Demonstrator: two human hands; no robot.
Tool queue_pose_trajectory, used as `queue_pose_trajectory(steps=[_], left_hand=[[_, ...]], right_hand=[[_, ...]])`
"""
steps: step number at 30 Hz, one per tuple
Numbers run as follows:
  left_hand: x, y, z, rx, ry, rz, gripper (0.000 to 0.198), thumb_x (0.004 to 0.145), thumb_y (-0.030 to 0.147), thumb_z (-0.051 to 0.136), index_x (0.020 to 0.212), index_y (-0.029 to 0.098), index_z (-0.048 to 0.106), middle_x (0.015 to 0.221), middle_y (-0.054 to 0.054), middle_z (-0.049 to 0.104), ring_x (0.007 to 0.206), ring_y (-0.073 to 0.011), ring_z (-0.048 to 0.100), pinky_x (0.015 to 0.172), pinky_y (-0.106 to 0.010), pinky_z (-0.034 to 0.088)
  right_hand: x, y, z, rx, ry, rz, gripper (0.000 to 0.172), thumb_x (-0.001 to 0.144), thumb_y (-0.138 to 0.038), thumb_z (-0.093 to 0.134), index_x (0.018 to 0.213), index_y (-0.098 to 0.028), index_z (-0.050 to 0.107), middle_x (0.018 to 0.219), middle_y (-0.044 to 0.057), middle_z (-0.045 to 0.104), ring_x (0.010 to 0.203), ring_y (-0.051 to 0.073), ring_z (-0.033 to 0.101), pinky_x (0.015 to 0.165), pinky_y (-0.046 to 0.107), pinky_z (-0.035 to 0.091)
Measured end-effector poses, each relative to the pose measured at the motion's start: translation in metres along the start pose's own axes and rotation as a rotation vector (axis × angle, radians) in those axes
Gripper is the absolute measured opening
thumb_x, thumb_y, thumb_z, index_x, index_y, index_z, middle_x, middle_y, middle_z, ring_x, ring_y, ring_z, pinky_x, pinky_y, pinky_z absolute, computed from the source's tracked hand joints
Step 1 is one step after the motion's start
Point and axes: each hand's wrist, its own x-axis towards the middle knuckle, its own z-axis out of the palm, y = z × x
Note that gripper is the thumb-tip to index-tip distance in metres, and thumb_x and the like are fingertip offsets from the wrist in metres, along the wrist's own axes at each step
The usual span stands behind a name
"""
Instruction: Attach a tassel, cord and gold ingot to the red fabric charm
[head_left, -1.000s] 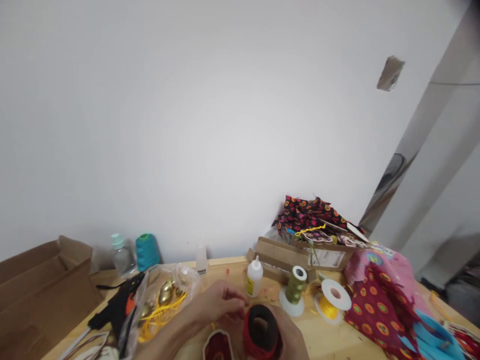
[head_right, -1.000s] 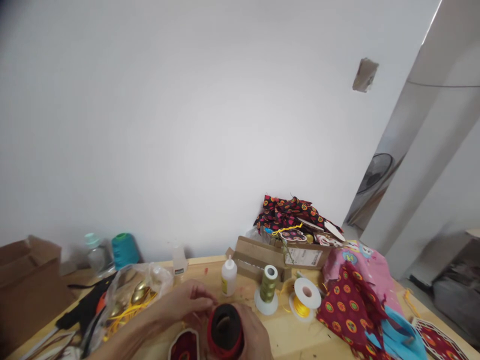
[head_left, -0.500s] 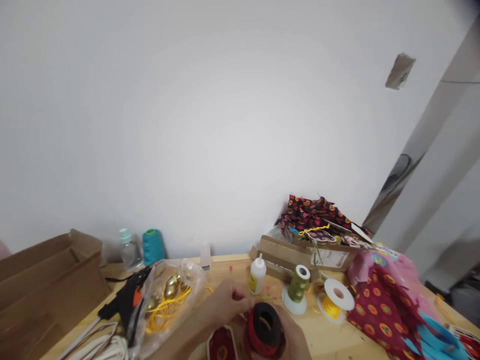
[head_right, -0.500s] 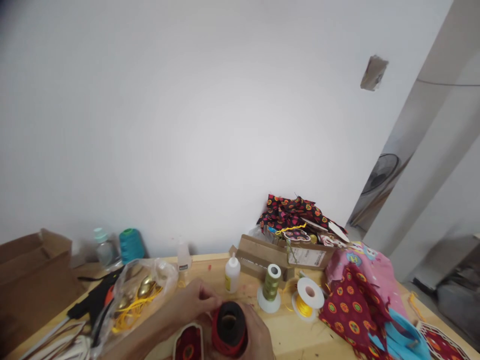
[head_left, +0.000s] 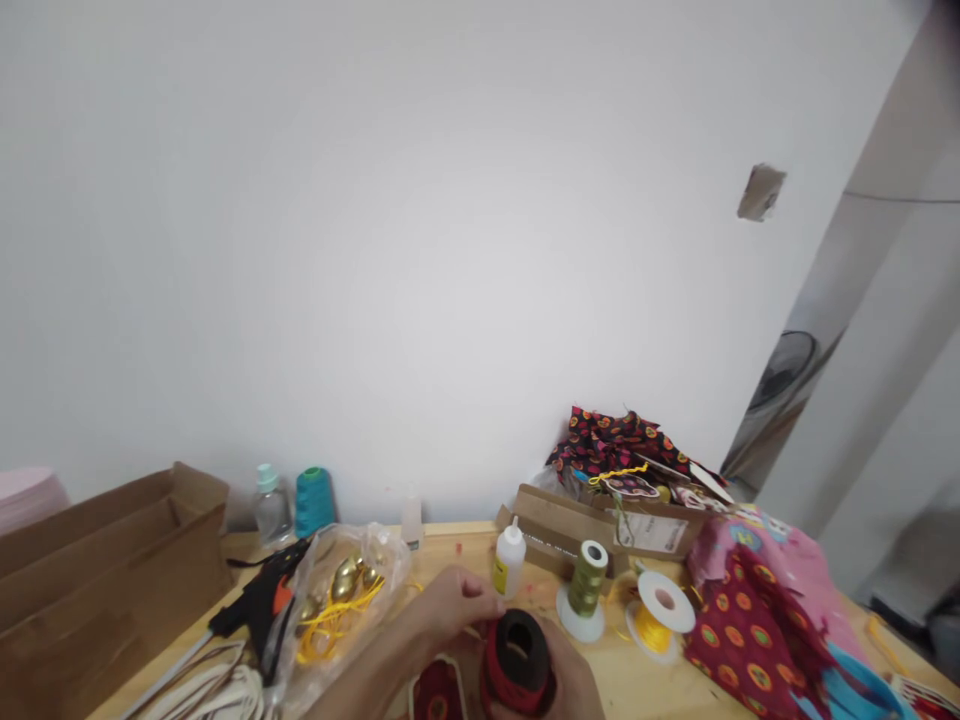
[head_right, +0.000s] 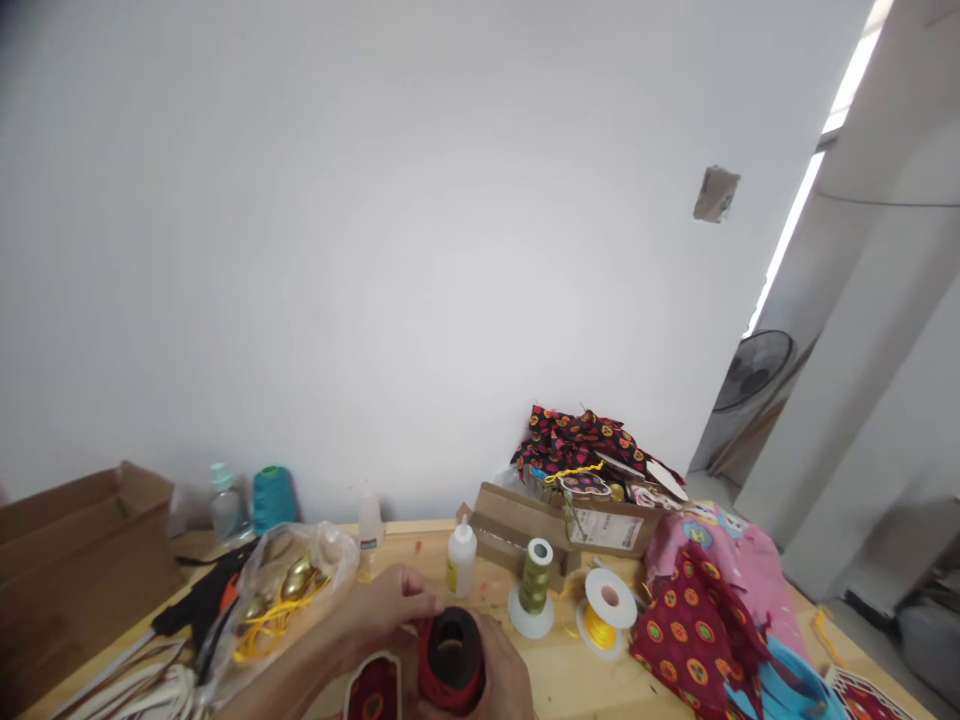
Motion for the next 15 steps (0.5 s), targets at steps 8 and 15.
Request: queue_pose_trajectory(steps=[8, 15], left_hand=[[0.006, -0.014, 0.0, -0.257, -0.124, -0.04, 0.009, 0.059, 0.019, 0.061, 0.052, 0.014, 0.057, 0.047, 0.005, 0.054, 0.045, -0.005, 0.046, 0.047, -0.016, 0.034], [0.007, -0.018, 0.003, -0.325, -0.101, -0.026, 0.01, 0.053, 0.011, 0.056, 0.059, 0.009, 0.063, 0.051, -0.001, 0.06, 0.044, -0.0069, 0.049, 0.045, -0.017, 0.035]], right_hand=[[-0.001, 0.007, 0.001, 0.046, -0.032, 0.045, 0.045, 0.047, -0.018, 0.063, 0.091, -0.021, 0.056, 0.082, 0.002, 0.065, 0.072, 0.019, 0.061, 0.063, 0.023, 0.05], [-0.002, 0.003, 0.004, 0.011, -0.023, 0.07, 0.05, 0.045, -0.012, 0.059, 0.094, -0.021, 0.055, 0.086, 0.003, 0.065, 0.076, 0.02, 0.06, 0.069, 0.025, 0.049]])
